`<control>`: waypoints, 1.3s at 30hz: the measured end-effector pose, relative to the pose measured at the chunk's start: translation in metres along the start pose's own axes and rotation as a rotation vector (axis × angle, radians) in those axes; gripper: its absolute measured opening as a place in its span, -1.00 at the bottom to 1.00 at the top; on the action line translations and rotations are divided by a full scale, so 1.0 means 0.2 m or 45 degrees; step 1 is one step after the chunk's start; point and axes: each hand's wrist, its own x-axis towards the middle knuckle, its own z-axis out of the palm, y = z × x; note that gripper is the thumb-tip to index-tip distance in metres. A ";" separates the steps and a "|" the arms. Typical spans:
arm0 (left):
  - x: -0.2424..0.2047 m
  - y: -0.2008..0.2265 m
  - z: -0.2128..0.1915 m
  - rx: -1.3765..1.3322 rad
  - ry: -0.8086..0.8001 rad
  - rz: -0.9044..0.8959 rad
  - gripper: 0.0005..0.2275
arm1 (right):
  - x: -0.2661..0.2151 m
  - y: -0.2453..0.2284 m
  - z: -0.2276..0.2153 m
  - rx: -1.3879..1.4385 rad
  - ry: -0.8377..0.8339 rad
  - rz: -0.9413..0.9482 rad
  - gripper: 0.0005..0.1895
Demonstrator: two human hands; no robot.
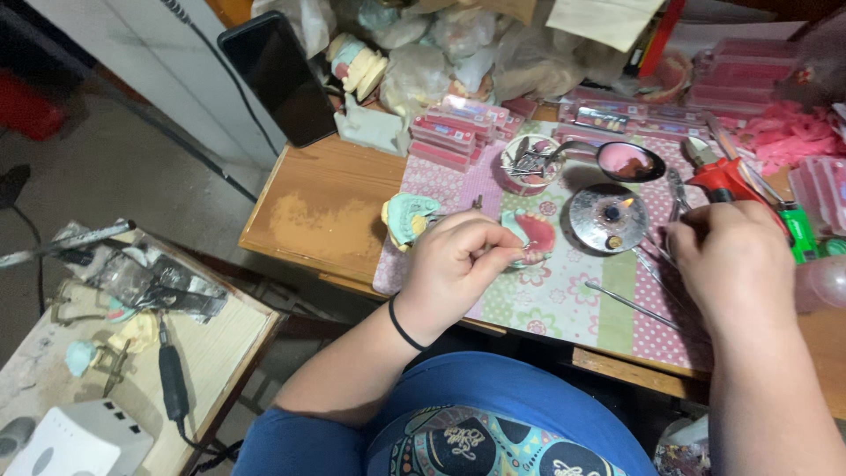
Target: The person works on a dental mold clamped in a vise, using a metal tool to scrape and shape the material. They then remove a small piece from the mold and use a rotary tool to grind and smooth it on a separate table.
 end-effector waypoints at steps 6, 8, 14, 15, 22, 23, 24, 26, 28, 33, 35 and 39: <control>-0.15 -0.05 0.02 0.136 0.004 0.047 -0.94 | -0.21 -0.12 -0.14 0.410 0.520 -0.367 -0.84; -0.15 -0.05 0.05 0.140 0.047 0.120 -0.95 | -0.26 -0.34 -0.24 0.633 0.393 -0.397 -0.87; -0.15 -0.05 0.09 0.274 0.111 0.282 -0.94 | -0.29 -0.56 -0.17 0.962 -0.056 -0.241 -0.82; -0.15 -0.05 0.09 0.285 0.128 0.297 -0.93 | -0.28 -0.59 -0.17 1.094 -0.154 -0.194 -0.80; -0.14 -0.10 0.15 0.320 0.334 0.403 -0.92 | -0.24 -0.65 -0.10 1.233 -0.146 -0.270 -0.81; -0.13 -0.10 0.15 0.315 0.339 0.412 -0.91 | -0.23 -0.65 -0.09 1.239 -0.148 -0.285 -0.83; -0.13 -0.10 0.15 0.309 0.344 0.421 -0.90 | -0.23 -0.65 -0.09 1.245 -0.151 -0.299 -0.84; -0.13 -0.10 0.16 0.301 0.347 0.407 -0.89 | -0.22 -0.66 -0.10 1.207 -0.126 -0.333 -0.85; -0.13 -0.11 0.16 0.297 0.356 0.389 -0.88 | -0.21 -0.67 -0.11 1.170 -0.105 -0.373 -0.85; -0.14 -0.14 0.18 0.203 0.347 0.263 -0.89 | -0.21 -0.69 -0.11 1.065 -0.001 -0.516 -0.84; -0.13 -0.13 0.17 0.235 0.347 0.281 -0.90 | -0.20 -0.69 -0.12 1.051 -0.025 -0.517 -0.83; -0.13 -0.11 0.16 0.338 0.376 0.345 -0.94 | -0.21 -0.67 -0.08 1.049 -0.050 -0.478 -0.78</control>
